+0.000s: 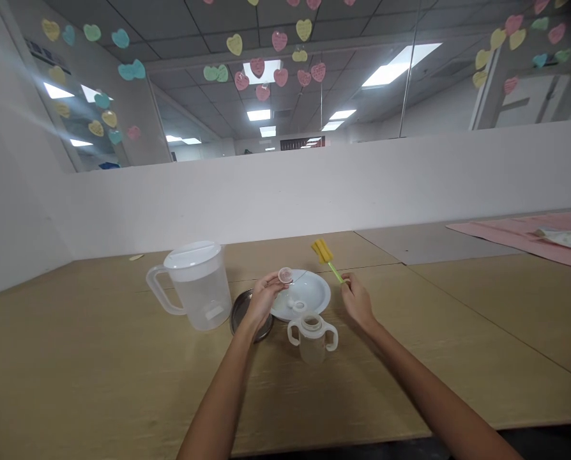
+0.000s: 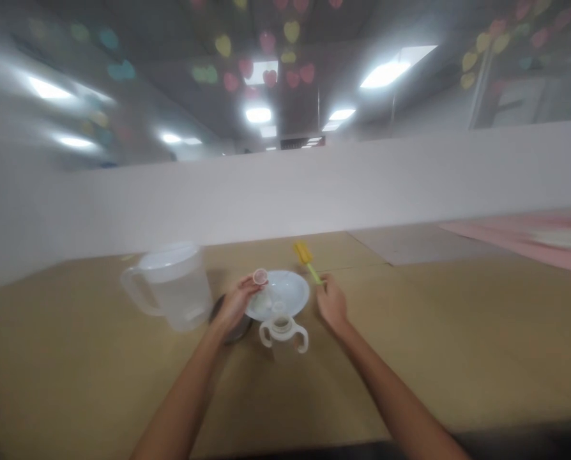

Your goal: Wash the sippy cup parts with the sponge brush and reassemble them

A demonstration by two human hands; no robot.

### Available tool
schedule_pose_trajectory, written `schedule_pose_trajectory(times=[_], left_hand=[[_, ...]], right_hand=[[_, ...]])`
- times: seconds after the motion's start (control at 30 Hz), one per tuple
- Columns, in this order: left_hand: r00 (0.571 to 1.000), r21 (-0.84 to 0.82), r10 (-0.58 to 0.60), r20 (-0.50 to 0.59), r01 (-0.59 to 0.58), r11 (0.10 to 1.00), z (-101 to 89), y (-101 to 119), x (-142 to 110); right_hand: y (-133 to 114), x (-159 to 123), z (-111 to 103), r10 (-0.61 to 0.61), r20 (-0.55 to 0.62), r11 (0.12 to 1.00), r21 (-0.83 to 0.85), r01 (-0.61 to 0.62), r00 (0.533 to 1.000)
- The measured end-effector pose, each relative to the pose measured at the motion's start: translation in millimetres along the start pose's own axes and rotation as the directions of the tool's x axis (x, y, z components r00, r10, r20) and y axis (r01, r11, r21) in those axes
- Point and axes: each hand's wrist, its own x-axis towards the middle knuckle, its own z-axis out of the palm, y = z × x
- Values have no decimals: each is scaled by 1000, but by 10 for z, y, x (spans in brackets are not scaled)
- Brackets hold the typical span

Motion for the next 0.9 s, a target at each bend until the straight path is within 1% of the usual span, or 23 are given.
schedule_pose_trajectory(times=[0.1, 0.2, 0.3, 0.37, 0.43, 0.47, 0.53, 0.67, 0.8, 0.9], left_hand=[[993, 74, 72, -95, -65, 995, 12, -21, -4], [979, 144, 125, -159, -103, 984, 16, -45, -6], [973, 178, 134, -189, -100, 979, 19, -56, -8], [977, 172, 132, -167, -103, 980, 20, -56, -10], [977, 177, 153, -148, -126, 976, 18, -59, -10], [975, 184, 166, -151, -137, 973, 14, -64, -7], [967, 197, 185, -177, -149, 969, 4, -81, 4], [962, 208, 196, -191, -156, 966, -15, -131, 29], [972, 157, 178, -155, -154, 975, -12, -145, 29], [974, 112, 156, -165, -138, 984, -14, -135, 27]], right_hand=[[-79, -61, -31, -157, -2, 978, 137, 156, 988], [-130, -131, -51, -296, 11, 934, 215, 287, 955], [-134, -188, -38, -392, 34, 906, 187, 379, 919], [-122, -207, -21, -459, 34, 882, 133, 451, 888], [-111, -208, -9, -509, 8, 859, 76, 507, 861], [-107, -204, -7, -518, -11, 854, 47, 518, 855], [-104, -193, -8, -508, -45, 861, -5, 508, 860], [-100, -188, -11, -473, -52, 881, -36, 471, 880], [-94, -184, -8, -485, -41, 874, -30, 484, 874], [-86, -167, -14, -437, -100, 899, -63, 433, 894]])
